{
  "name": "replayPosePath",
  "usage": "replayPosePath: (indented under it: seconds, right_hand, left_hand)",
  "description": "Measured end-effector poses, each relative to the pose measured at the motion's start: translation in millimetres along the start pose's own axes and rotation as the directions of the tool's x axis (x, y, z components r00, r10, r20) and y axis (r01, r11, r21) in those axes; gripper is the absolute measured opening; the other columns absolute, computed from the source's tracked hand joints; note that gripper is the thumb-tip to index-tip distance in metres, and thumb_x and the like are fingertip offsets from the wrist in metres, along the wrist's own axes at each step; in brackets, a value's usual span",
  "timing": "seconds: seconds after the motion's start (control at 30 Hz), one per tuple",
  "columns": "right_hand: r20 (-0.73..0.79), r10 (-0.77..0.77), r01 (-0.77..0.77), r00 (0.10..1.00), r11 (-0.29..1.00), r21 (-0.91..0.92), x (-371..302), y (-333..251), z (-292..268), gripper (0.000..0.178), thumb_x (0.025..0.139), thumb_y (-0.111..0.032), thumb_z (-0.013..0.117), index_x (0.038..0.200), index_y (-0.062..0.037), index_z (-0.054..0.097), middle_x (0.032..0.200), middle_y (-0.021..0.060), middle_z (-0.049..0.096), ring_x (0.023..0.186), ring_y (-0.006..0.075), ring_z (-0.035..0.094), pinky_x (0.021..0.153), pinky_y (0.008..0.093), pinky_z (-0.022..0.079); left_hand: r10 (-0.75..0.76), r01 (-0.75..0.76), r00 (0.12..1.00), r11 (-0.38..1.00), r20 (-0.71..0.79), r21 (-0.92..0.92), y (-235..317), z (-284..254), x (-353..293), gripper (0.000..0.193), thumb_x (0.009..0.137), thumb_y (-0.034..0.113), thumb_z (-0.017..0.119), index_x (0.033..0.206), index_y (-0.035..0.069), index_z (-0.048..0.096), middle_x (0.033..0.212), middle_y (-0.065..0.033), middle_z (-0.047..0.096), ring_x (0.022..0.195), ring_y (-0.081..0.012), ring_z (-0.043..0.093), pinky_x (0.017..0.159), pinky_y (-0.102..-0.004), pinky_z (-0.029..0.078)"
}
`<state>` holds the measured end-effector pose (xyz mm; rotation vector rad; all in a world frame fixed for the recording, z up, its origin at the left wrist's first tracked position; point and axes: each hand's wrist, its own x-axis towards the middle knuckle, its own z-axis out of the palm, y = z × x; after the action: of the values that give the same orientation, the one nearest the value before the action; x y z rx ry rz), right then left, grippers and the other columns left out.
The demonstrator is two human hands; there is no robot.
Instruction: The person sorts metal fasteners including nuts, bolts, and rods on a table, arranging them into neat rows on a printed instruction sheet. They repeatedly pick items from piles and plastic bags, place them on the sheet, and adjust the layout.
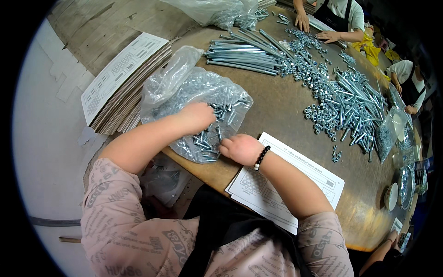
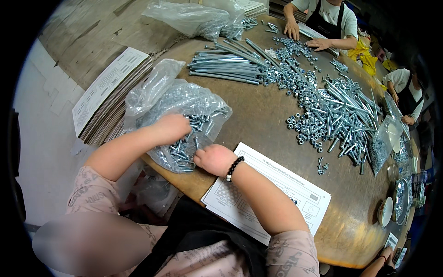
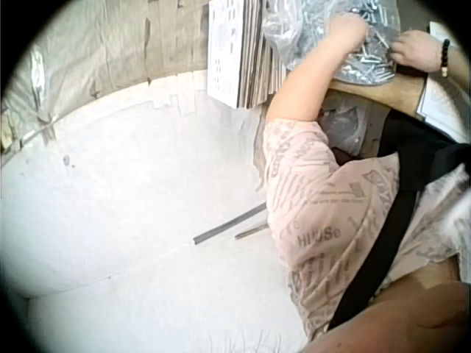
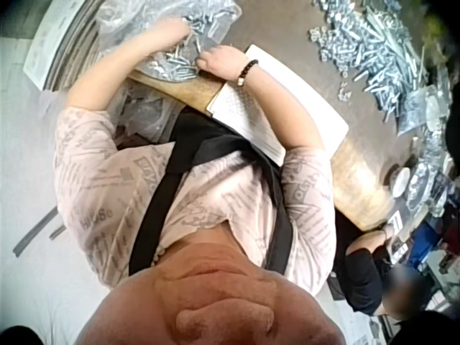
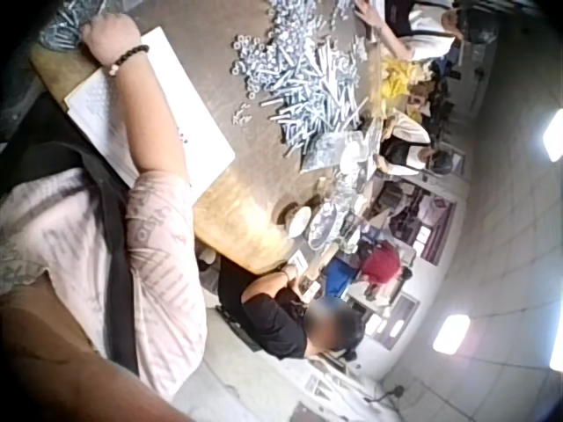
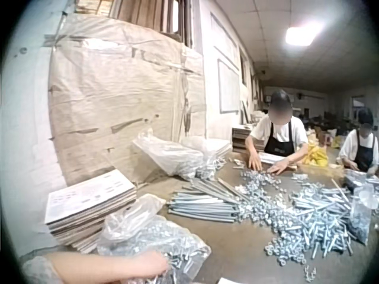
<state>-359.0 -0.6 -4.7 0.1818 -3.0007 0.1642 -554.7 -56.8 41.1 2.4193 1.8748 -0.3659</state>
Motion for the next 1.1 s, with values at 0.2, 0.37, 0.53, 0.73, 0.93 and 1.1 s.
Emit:
replayPosePath:
  seconds: [0.2,0.37,0.53,0.73,0.93,1.1]
  right_hand:
    - [-0.061,0.347,-0.328,0.936,0.922,0.208,26.3,4.0,7.1,0.020,0.081,-0.014,0.047,0.098,-0.0067,0.053,0.086,0.0131,0.054,0.071,0.0300,0.060,0.064,0.0397,0.050]
    - [-0.071,0.490,-0.464,0.869,0.856,0.229,32.2,0.4,22.9,0.014,0.081,-0.017,0.049,0.090,-0.0069,0.053,0.085,0.0128,0.054,0.073,0.0309,0.059,0.068,0.0414,0.048]
    - [-0.175,0.364,-0.339,0.915,0.928,0.156,-0.4,10.4,4.9,0.014,0.080,-0.018,0.053,0.084,-0.0053,0.055,0.084,0.0129,0.057,0.082,0.0301,0.057,0.071,0.0397,0.047]
    - [0.009,0.769,-0.516,0.639,0.421,0.746,-77.7,2.8,-46.8,0.033,0.080,-0.009,0.058,0.112,-0.0068,0.053,0.087,0.0152,0.061,0.074,0.0247,0.062,0.065,0.0341,0.048]
    - [0.053,0.854,-0.586,0.517,0.308,0.749,-102.8,-0.7,-31.3,0.019,0.079,-0.010,0.060,0.095,-0.0015,0.058,0.079,0.0150,0.061,0.068,0.0247,0.061,0.061,0.0333,0.047]
    - [0.002,0.911,-0.615,0.412,0.276,0.738,-109.1,-9.3,-11.7,0.019,0.075,-0.015,0.065,0.087,0.0000,0.060,0.081,0.0166,0.061,0.074,0.0319,0.058,0.066,0.0368,0.046]
  left_hand:
    - [-0.058,0.028,0.945,0.995,-0.323,-0.098,-6.6,23.5,16.3,0.014,0.071,0.012,0.056,0.082,0.007,0.062,0.080,-0.0106,0.057,0.085,-0.0282,0.056,0.074,-0.0374,0.046]
    - [-0.161,0.236,0.937,0.947,-0.310,0.220,12.0,33.7,23.3,0.014,0.070,0.013,0.053,0.074,0.007,0.065,0.080,-0.0082,0.057,0.085,-0.0236,0.057,0.076,-0.0336,0.047]
    - [-0.175,0.239,0.956,0.928,-0.234,0.285,16.1,23.8,19.5,0.016,0.072,0.012,0.051,0.080,0.006,0.064,0.081,-0.0096,0.058,0.081,-0.0257,0.058,0.073,-0.0365,0.048]
    - [-0.119,0.002,0.953,0.922,-0.279,-0.387,69.9,-4.2,10.0,0.018,0.078,0.016,0.056,0.094,0.008,0.059,0.086,-0.0119,0.060,0.080,-0.0312,0.058,0.071,-0.0413,0.047]
    - [0.135,-0.344,0.862,0.865,-0.489,-0.366,139.6,22.9,31.1,0.016,0.075,0.018,0.062,0.087,0.007,0.057,0.081,-0.0076,0.057,0.079,-0.0281,0.058,0.067,-0.0379,0.047]
    - [0.193,-0.413,0.846,0.827,-0.498,-0.382,143.1,38.7,29.5,0.024,0.072,0.018,0.066,0.090,0.007,0.056,0.087,-0.0071,0.053,0.079,-0.0263,0.057,0.068,-0.0365,0.047]
